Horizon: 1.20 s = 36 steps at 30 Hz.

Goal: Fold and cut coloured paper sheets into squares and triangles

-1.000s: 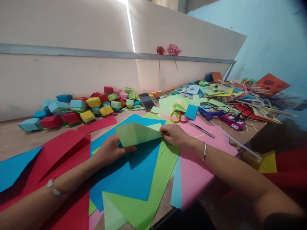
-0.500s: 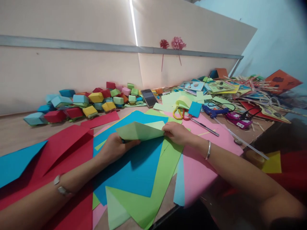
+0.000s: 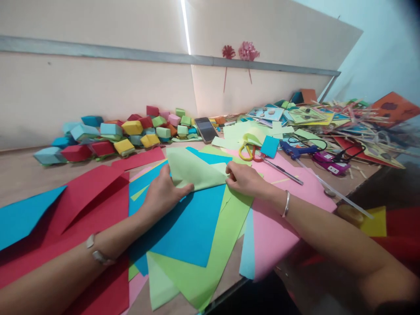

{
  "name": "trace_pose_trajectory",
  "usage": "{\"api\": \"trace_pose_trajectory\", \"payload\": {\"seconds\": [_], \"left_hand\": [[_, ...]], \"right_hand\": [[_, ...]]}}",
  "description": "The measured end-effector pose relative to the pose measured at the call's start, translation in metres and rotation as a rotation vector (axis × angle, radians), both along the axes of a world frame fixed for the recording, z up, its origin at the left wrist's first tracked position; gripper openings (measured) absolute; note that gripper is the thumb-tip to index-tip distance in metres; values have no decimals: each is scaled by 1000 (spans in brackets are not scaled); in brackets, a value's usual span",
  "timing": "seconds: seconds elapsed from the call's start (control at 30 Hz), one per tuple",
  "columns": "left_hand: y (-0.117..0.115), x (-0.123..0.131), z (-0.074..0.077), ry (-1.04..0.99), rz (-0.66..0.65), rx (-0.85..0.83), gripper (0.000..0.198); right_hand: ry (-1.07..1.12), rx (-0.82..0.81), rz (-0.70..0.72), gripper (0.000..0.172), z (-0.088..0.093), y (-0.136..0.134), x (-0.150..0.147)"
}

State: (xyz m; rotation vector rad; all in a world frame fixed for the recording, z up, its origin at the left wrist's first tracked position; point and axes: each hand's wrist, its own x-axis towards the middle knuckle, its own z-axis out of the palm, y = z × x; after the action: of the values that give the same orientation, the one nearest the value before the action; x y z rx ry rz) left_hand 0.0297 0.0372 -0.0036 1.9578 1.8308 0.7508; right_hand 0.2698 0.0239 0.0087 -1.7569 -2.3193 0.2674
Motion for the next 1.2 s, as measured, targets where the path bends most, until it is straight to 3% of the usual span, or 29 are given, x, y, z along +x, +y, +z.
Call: {"api": "trace_pose_trajectory", "payload": {"seconds": [0.13, 0.27, 0.37, 0.43, 0.5, 0.57, 0.63, 0.73, 1.0, 1.2], "left_hand": [[-1, 3, -1, 40, 13, 22, 88], [0, -1, -4, 63, 1, 67, 104], [2, -7, -8, 197, -53, 243, 92], [2, -9, -10, 330, -178, 380, 62], [3, -10, -11, 442, -416, 445, 34], [4, -10, -12, 524, -644, 455, 39], [6, -9, -12, 582, -740, 460, 48], [5, -7, -11, 622, -739, 501, 50], [3, -7, -12, 569, -874, 567, 44], [1, -8, -7, 517, -852, 528, 43]], "right_hand": [[-38, -13, -47, 13, -1, -2, -6], [-128, 14, -6, 12, -3, -1, -6], [-183, 72, 31, 14, -5, 0, -7], [-199, 113, 31, 18, -6, -1, -9], [-204, 142, 65, 20, -6, -5, -13], [-263, 166, 182, 21, -4, -12, -16], [-368, 200, 309, 25, -2, -19, -19], [-471, 237, 364, 28, 1, -25, -21], [-537, 103, 182, 34, 8, -19, -11], [-503, 98, 272, 22, 9, -16, -2]]}}
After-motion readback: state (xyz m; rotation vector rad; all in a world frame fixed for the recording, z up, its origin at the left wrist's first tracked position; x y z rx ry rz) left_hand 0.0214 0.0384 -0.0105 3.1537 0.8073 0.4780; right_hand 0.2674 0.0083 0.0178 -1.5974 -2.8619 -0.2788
